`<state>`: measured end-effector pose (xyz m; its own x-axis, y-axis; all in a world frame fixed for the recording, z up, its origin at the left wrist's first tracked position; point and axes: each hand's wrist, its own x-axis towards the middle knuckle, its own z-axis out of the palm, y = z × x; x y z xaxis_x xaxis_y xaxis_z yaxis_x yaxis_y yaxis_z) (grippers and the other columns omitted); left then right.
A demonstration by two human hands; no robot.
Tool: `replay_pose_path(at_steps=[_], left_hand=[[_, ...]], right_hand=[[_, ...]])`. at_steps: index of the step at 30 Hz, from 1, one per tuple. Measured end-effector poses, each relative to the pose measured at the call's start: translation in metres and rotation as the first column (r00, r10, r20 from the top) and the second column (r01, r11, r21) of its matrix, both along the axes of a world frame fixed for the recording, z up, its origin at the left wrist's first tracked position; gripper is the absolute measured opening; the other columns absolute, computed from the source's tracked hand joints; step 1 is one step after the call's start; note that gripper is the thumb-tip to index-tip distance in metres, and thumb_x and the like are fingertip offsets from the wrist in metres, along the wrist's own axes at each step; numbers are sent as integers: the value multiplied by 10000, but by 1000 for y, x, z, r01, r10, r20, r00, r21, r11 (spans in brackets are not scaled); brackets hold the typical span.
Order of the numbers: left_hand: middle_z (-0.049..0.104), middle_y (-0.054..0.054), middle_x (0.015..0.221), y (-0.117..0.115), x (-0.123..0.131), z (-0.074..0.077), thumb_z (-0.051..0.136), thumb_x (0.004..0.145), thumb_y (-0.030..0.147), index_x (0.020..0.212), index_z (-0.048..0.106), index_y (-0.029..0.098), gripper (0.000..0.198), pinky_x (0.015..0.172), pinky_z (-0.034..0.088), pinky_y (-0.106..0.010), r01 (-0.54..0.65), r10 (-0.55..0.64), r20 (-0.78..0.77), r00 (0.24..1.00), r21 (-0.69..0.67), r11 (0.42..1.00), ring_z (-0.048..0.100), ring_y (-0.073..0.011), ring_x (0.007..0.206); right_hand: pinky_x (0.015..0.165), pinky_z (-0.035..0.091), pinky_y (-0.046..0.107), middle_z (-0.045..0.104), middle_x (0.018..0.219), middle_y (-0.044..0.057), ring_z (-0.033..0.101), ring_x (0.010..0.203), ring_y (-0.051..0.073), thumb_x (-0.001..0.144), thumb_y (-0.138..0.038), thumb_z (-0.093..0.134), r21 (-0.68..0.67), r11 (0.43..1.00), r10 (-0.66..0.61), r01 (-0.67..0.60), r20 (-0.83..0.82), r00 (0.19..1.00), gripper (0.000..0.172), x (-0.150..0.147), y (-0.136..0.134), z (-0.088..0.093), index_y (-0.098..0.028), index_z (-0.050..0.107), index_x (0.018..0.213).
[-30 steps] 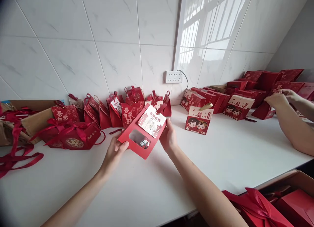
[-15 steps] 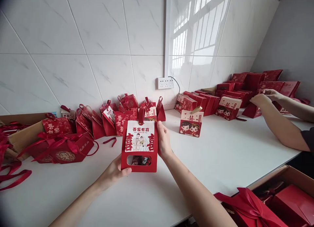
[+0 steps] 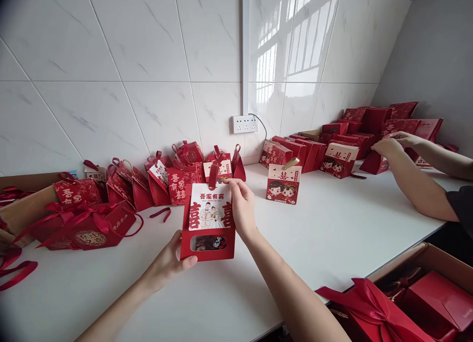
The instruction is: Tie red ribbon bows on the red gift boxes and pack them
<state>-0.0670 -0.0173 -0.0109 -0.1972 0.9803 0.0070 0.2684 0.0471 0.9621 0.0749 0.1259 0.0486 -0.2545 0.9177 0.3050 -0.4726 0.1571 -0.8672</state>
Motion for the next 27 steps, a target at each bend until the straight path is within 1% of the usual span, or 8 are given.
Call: replay_pose_path(at_steps=[2,4,6,11,15,21,27], left_hand=[[624,-124,1161,0,1,0,710,666,535,1048,450,213,564,889,457,-434,-10,9,-33,999,-23,1000,530,-321,1156],[616,-130,1176,0,2,0,709,664,533,1056,437,210,575,907,449,-432,10,-12,-55,998,-27,1000,528,-314,1159],[613,-132,1172,0,2,0,707,662,537,1049,428,209,579,911,447,-428,13,-15,-70,997,-30,999,532,-308,1151],[604,-124,1183,0,1,2,702,667,554,1043,414,218,580,901,455,-418,15,-19,-68,997,-55,998,523,-300,1164],[610,-117,1170,0,0,1,703,673,554,1029,417,220,566,901,456,-412,29,-32,-48,998,-43,999,534,-289,1150],[607,-126,1172,-1,-1,0,711,670,540,1021,415,216,562,894,458,-418,40,-40,-21,999,-35,999,552,-289,1131],[609,-124,1157,-1,1,4,705,671,532,1010,419,219,543,891,457,-432,24,-25,-41,999,-31,999,539,-300,1136]], right_hand=[[628,411,260,651,787,-22,540,683,149,796,-445,594,87,996,-31,25,69,997,230,2,-1,2,-224,648,761],[653,409,265,631,749,-26,528,679,147,791,-442,611,160,986,-59,39,126,990,228,3,-3,2,-219,617,746],[654,406,268,614,726,-29,514,660,143,775,-434,638,199,979,-87,53,165,982,224,3,-5,1,-215,596,744],[612,403,267,610,737,-17,509,642,144,764,-433,639,209,977,-89,47,194,977,232,3,-6,0,-209,577,766],[619,404,262,617,750,-11,514,658,143,762,-422,639,229,972,-104,57,200,974,226,3,-6,2,-206,574,777],[581,389,252,608,745,-15,477,612,126,757,-409,636,240,968,-124,68,225,967,219,2,-5,1,-205,565,787],[574,386,253,590,711,-25,471,603,129,757,-388,623,251,965,-135,75,227,964,192,3,-6,2,-211,553,780]])
